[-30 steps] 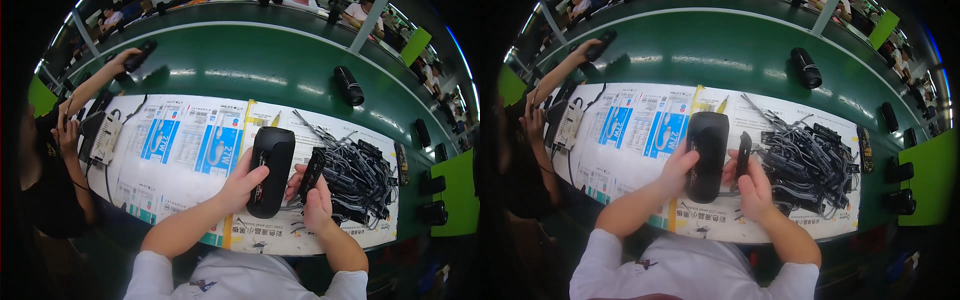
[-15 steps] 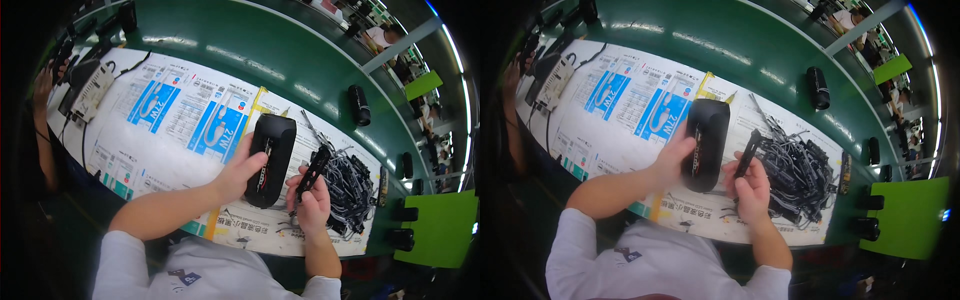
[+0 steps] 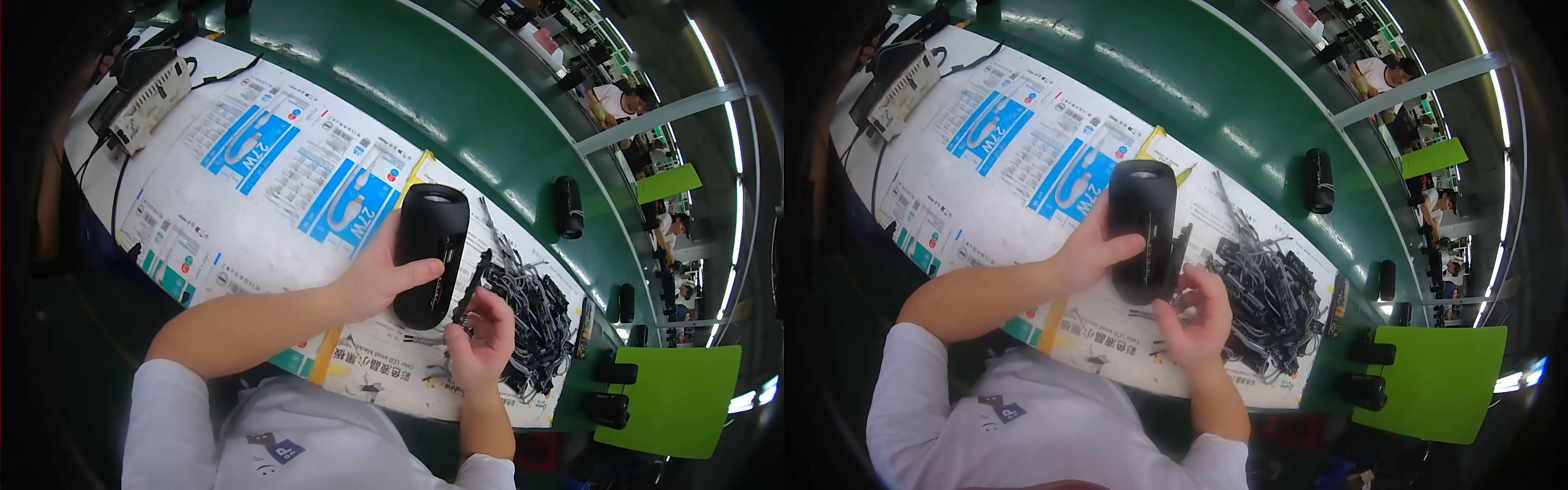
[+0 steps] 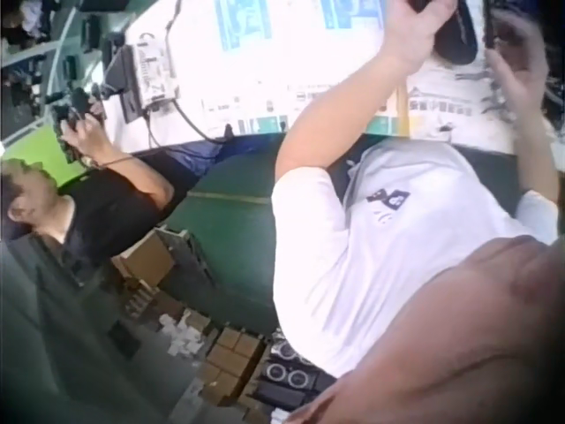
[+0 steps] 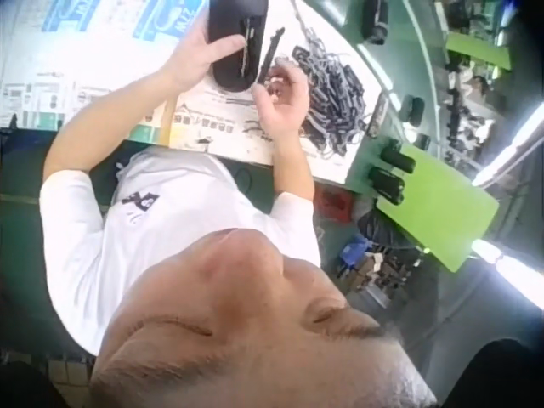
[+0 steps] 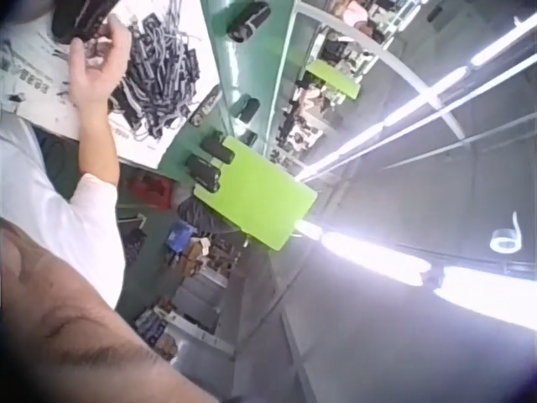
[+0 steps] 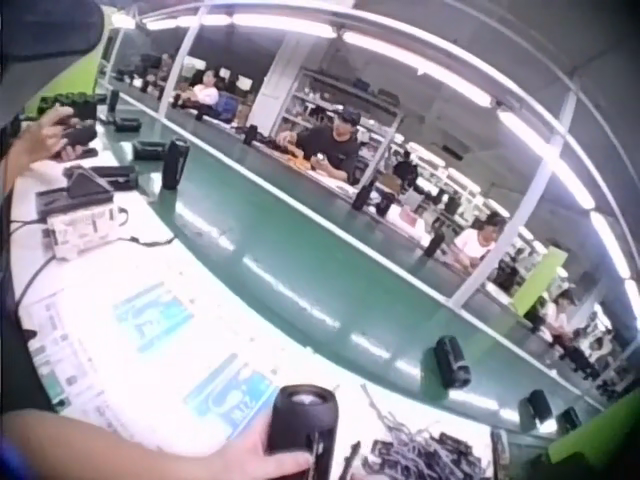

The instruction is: The recorder is inspecting and assembling components for portable Bluetooth speakers on an assembly line.

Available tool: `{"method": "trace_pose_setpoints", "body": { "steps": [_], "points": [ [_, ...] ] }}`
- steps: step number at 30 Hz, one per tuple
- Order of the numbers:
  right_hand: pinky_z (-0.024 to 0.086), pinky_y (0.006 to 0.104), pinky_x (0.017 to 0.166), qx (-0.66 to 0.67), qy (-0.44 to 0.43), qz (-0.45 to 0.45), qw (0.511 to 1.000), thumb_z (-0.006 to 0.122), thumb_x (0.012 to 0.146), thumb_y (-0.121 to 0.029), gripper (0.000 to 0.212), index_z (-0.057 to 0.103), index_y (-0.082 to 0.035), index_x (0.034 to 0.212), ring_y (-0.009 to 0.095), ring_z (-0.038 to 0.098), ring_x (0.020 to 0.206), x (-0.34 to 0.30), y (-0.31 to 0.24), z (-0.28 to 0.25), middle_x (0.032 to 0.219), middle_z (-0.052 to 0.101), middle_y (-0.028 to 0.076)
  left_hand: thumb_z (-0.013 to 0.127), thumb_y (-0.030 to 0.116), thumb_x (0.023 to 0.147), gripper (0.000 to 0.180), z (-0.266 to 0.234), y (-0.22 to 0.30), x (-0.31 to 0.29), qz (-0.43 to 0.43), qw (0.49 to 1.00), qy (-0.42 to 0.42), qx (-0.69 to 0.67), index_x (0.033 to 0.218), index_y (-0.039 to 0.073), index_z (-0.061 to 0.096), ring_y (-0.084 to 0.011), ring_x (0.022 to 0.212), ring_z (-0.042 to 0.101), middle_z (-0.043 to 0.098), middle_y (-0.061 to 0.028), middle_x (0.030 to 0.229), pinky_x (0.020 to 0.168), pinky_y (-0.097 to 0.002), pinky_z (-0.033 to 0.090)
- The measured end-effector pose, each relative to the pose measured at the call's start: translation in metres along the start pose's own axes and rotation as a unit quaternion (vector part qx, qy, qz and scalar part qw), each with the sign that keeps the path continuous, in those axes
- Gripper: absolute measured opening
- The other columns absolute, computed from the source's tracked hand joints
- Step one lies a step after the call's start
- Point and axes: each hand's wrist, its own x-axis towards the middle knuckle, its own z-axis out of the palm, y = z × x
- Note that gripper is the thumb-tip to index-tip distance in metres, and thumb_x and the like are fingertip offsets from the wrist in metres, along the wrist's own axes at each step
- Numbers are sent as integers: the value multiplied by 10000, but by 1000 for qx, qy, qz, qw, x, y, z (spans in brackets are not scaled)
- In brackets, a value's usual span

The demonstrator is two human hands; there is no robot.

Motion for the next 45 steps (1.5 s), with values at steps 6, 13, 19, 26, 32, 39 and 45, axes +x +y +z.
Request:
{"method": "trace_pose_setpoints", "body": {
  "steps": [6, 13, 19, 26, 32, 39, 45],
  "points": [
    [464, 221, 529, -155, -2, -49, 987, 763, 623, -8, 446, 606, -9, 1040, 139, 545, 643, 2, -6, 7, 802, 560, 73, 613, 138, 849, 580, 2, -4, -5, -31, 999, 16, -13, 1295, 27, 259, -170, 1149, 412, 422, -101, 1217, 986, -338, 356],
    [440, 223, 512, -222, -4, -89, 971, 748, 626, 2, 441, 607, -1, 1044, 135, 514, 633, 4, -9, 6, 834, 556, 84, 590, 112, 853, 633, 5, -4, -7, 15, 999, -3, 37, 1342, 59, 192, -172, 1180, 375, 374, -97, 1259, 1002, -339, 337],
    [440, 217, 511, -239, -7, -108, 965, 760, 633, 4, 449, 620, -2, 1059, 129, 521, 635, 3, -8, 6, 848, 564, 90, 598, 115, 853, 644, 4, -4, -8, 21, 999, -5, 31, 1346, 70, 186, -161, 1174, 374, 371, -87, 1255, 995, -326, 341],
    [449, 233, 549, -254, -6, -125, 959, 763, 637, 5, 446, 630, -1, 1062, 155, 540, 660, 5, -9, 7, 850, 567, 96, 648, 85, 802, 719, 5, -6, -8, 12, 999, -5, 38, 1346, 72, 178, -165, 1169, 374, 373, -84, 1249, 982, -325, 352],
    [452, 269, 557, -260, 0, -123, 958, 765, 622, -1, 439, 646, 4, 1044, 199, 543, 650, 8, -13, 12, 803, 578, 101, 752, 95, 692, 852, 6, -3, -9, 4, 990, 22, 137, 1330, 49, 190, -185, 1163, 384, 381, -105, 1231, 971, -347, 363],
    [459, 263, 557, -270, -49, -102, 956, 761, 637, -11, 465, 627, -9, 1082, 186, 555, 667, 13, -13, 10, 887, 581, 114, 694, 82, 730, 771, 4, 0, -5, -11, 992, 48, 117, 1323, 51, 203, -176, 1113, 421, 406, -100, 1189, 944, -342, 386],
    [479, 248, 567, -200, -58, -54, 977, 747, 643, 0, 401, 639, -18, 1029, 178, 584, 683, 12, -6, -4, 886, 606, 105, 653, 52, 758, 708, 1, -4, 1, 2, 997, 22, 68, 1320, 48, 223, -161, 1096, 430, 414, -86, 1176, 939, -329, 394]
  ]
}}
